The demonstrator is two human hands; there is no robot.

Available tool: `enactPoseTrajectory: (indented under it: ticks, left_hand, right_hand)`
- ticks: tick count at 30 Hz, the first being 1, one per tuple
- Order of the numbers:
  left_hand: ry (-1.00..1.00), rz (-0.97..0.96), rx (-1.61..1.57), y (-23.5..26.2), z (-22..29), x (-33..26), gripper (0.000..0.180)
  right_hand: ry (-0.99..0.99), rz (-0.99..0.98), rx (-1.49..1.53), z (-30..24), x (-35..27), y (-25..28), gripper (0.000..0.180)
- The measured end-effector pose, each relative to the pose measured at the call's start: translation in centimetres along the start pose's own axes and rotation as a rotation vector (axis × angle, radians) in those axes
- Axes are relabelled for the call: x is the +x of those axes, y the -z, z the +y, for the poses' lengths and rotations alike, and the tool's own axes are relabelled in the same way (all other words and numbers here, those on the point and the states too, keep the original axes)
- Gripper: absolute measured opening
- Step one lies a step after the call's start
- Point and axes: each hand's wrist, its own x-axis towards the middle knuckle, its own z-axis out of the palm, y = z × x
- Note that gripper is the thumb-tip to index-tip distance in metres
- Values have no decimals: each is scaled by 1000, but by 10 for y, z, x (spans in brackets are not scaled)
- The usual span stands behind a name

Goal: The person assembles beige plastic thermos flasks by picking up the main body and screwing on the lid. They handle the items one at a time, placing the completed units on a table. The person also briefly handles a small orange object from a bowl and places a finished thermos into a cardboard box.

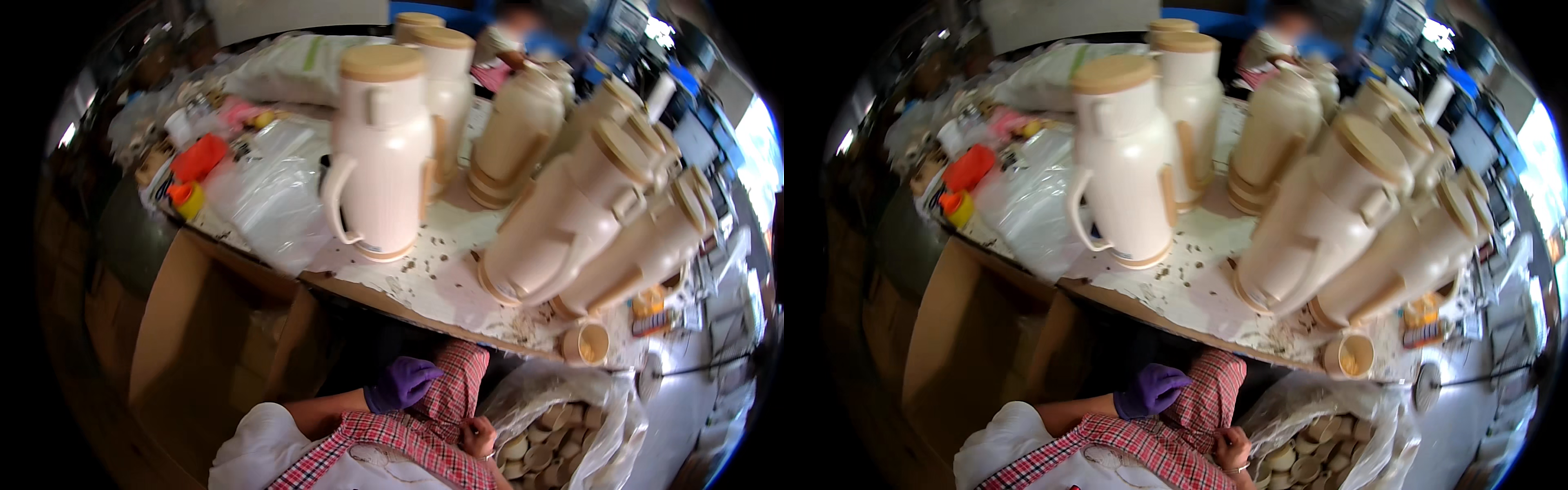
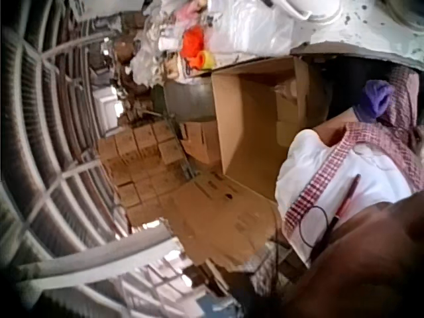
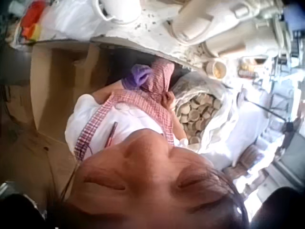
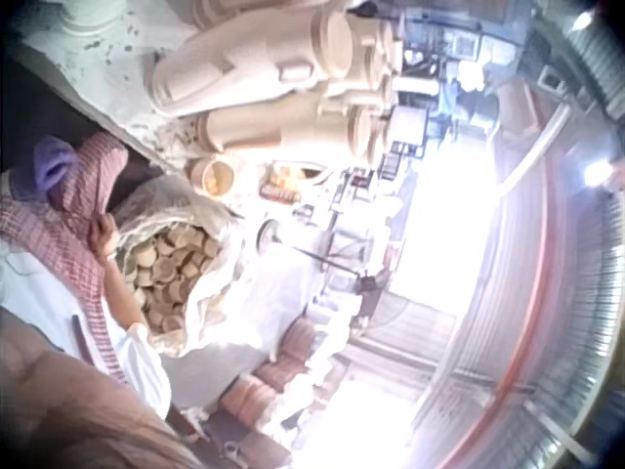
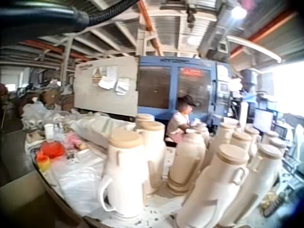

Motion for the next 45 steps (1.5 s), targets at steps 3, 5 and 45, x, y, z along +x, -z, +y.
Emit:
enactPoseTrajectory:
  ticks: [3, 5, 45]
  left_hand:
    - [10, 160, 53, 32, -6, 12, 32]
    - [7, 272, 152, 59, -15, 27, 37]
    - [338, -17, -371, 209, 22, -13, 55]
  right_hand:
    - [-42, -140, -45, 18, -4, 5, 21]
    - [-78, -149, -38, 19, -6, 12, 32]
    - [956, -91, -121, -274, 450, -282, 25]
